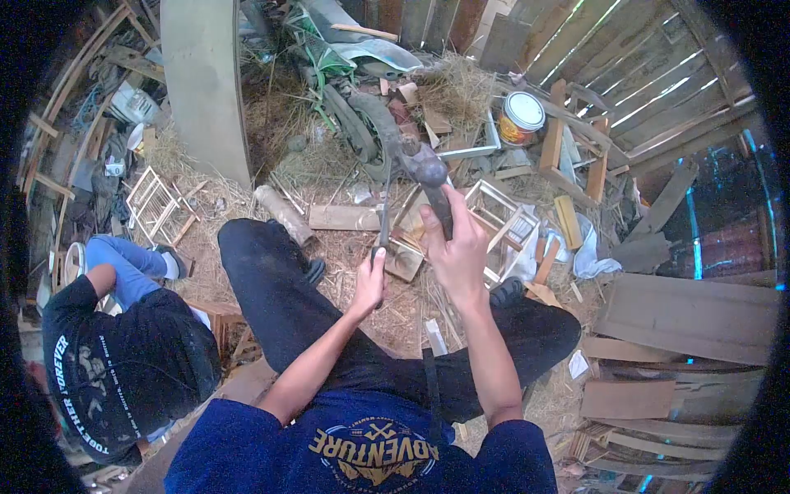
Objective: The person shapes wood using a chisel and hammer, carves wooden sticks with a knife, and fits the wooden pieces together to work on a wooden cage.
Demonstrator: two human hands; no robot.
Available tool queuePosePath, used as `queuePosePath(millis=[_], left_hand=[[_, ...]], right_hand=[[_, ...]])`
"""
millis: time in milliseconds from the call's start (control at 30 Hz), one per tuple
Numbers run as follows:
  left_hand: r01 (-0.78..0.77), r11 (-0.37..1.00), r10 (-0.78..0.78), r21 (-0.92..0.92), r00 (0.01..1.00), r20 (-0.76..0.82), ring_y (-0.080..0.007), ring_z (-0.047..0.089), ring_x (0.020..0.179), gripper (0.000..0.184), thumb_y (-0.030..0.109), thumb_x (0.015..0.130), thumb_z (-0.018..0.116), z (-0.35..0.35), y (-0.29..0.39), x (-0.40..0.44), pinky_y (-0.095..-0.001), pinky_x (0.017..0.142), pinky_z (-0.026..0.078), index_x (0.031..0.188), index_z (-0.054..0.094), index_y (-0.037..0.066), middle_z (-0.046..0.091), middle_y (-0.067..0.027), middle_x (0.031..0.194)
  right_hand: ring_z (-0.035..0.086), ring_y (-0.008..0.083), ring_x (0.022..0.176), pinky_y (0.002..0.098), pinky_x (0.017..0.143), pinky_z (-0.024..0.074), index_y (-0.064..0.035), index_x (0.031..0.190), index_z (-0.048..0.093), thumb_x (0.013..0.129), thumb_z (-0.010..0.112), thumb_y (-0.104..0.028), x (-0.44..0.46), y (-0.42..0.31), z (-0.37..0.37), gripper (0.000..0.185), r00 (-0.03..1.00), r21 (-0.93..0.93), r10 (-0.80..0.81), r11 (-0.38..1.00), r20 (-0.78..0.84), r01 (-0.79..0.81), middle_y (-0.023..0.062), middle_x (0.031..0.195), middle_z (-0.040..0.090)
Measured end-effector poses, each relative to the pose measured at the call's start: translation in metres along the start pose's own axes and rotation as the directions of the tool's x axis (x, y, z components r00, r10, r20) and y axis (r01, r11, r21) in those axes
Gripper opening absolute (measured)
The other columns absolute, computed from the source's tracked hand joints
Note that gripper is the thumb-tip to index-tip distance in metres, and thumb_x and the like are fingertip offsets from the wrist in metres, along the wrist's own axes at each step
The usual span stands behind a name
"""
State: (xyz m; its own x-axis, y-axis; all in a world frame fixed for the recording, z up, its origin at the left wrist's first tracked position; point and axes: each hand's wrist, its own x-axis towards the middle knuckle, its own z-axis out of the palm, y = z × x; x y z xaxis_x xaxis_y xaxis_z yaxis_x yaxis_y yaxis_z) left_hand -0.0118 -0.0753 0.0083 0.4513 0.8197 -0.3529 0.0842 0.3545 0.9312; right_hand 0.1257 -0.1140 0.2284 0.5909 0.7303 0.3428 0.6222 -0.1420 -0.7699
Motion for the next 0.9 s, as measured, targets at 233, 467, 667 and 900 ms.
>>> queuePosePath(millis=[233,467,667,900], left_hand=[[0.091,0.99,-0.09,-0.111,0.996,0.016,-0.0084,0.038,0.036,0.043,0.049,0.102,0.045,-0.005,0.006,0.004,-0.0269,0.034,0.03,0.091,0.05,0.008,0.037,0.0036,0.049],[0.028,0.995,-0.029,0.096,0.999,0.014,-0.0088,0.039,0.036,0.042,0.048,0.102,0.044,-0.012,0.012,0.0,-0.0271,0.033,0.029,0.089,0.05,0.008,0.038,0.0034,0.049],[0.058,0.998,-0.058,-0.001,0.997,0.06,-0.0076,0.037,0.036,0.042,0.049,0.102,0.046,-0.005,0.014,0.0,-0.0269,0.034,0.028,0.084,0.046,0.01,0.036,0.0046,0.05],[0.021,0.998,-0.022,0.067,0.999,0.023,-0.0079,0.038,0.038,0.044,0.049,0.102,0.046,-0.001,0.009,0.001,-0.0281,0.035,0.03,0.084,0.047,0.009,0.039,0.0042,0.052]], right_hand=[[0.067,0.0403,0.071,0.0474,0.063,0.0488,-0.0044,0.116,0.057,0.098,0.056,-0.035,-0.03,0.09,0.058,0.036,0.953,-0.252,0.209,0.956,0.217,-0.152,0.0205,0.068,0.063],[0.065,0.0464,0.078,0.0511,0.066,0.0494,-0.0074,0.119,0.058,0.098,0.054,-0.04,-0.027,0.071,0.043,0.039,0.88,-0.249,0.352,0.927,0.317,-0.281,0.0256,0.075,0.065],[0.067,0.0364,0.065,0.0433,0.059,0.0488,-0.0057,0.123,0.058,0.097,0.055,-0.048,0.015,0.017,0.008,0.05,0.985,-0.18,0.111,0.98,0.132,-0.086,0.0194,0.07,0.065],[0.061,0.0253,0.051,0.0386,0.046,0.0461,-0.0033,0.119,0.056,0.1,0.053,-0.04,0.005,0.055,0.034,0.042,0.979,-0.099,-0.173,0.982,-0.104,0.163,0.011,0.062,0.06]])
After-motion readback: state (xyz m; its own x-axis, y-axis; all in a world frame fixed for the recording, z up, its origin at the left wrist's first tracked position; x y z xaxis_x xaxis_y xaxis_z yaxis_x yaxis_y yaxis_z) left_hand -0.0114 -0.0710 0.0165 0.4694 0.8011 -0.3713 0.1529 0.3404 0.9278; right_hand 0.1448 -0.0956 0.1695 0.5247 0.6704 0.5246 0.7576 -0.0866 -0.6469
